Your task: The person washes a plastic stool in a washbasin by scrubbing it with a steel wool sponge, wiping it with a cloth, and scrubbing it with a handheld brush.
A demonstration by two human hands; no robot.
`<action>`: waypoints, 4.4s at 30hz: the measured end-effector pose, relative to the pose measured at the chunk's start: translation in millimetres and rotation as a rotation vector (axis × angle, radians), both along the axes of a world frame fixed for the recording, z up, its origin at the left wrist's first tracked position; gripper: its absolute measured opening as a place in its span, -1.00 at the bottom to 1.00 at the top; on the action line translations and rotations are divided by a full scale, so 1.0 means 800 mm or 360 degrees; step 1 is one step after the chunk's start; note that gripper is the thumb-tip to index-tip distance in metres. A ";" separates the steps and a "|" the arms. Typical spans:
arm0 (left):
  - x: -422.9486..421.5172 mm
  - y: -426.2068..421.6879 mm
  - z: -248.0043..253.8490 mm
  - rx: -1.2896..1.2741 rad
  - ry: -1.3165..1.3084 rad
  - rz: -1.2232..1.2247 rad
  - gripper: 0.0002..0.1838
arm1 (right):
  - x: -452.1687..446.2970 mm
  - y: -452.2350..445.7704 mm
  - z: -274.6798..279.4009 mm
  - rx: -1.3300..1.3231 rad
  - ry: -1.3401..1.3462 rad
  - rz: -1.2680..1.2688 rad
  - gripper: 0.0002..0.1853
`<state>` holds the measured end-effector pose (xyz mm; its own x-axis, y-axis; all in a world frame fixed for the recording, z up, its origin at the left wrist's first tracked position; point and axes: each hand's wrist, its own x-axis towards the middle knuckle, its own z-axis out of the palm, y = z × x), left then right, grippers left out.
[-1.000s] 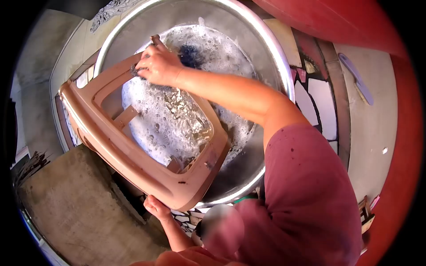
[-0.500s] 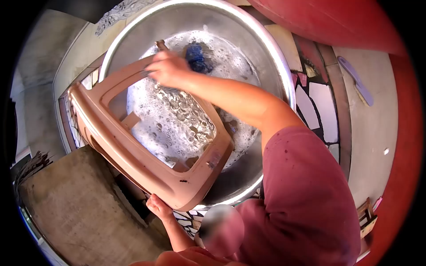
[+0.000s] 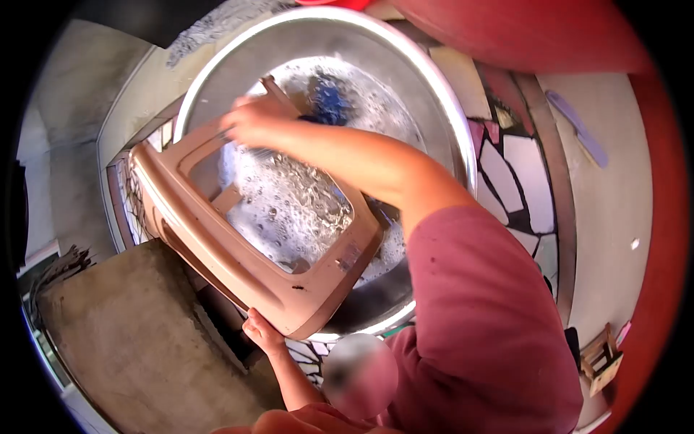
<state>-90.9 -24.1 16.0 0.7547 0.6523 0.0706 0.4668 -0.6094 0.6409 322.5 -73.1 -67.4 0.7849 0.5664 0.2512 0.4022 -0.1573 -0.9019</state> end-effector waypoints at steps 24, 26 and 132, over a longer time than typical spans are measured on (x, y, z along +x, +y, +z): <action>-0.016 0.006 -0.013 -0.0011 -0.0106 -0.0024 -0.39 | 0.037 -0.146 -0.088 -0.0659 0.0590 0.0227 -0.65; -0.008 0.000 -0.010 -0.0048 -0.0158 -0.0032 -0.40 | 0.035 -0.160 -0.015 -0.0168 0.0703 0.0397 -0.68; -0.005 0.037 -0.013 -0.0212 -0.0193 -0.0135 -0.50 | -0.096 -0.304 -0.005 -0.1181 -0.0224 0.0805 -0.33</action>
<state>-94.5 5.9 5.3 0.7986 0.5963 0.0815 0.3319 -0.5493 0.7669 245.7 -316.4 -71.6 0.3883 0.8895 -0.2407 0.6800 -0.4529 -0.5767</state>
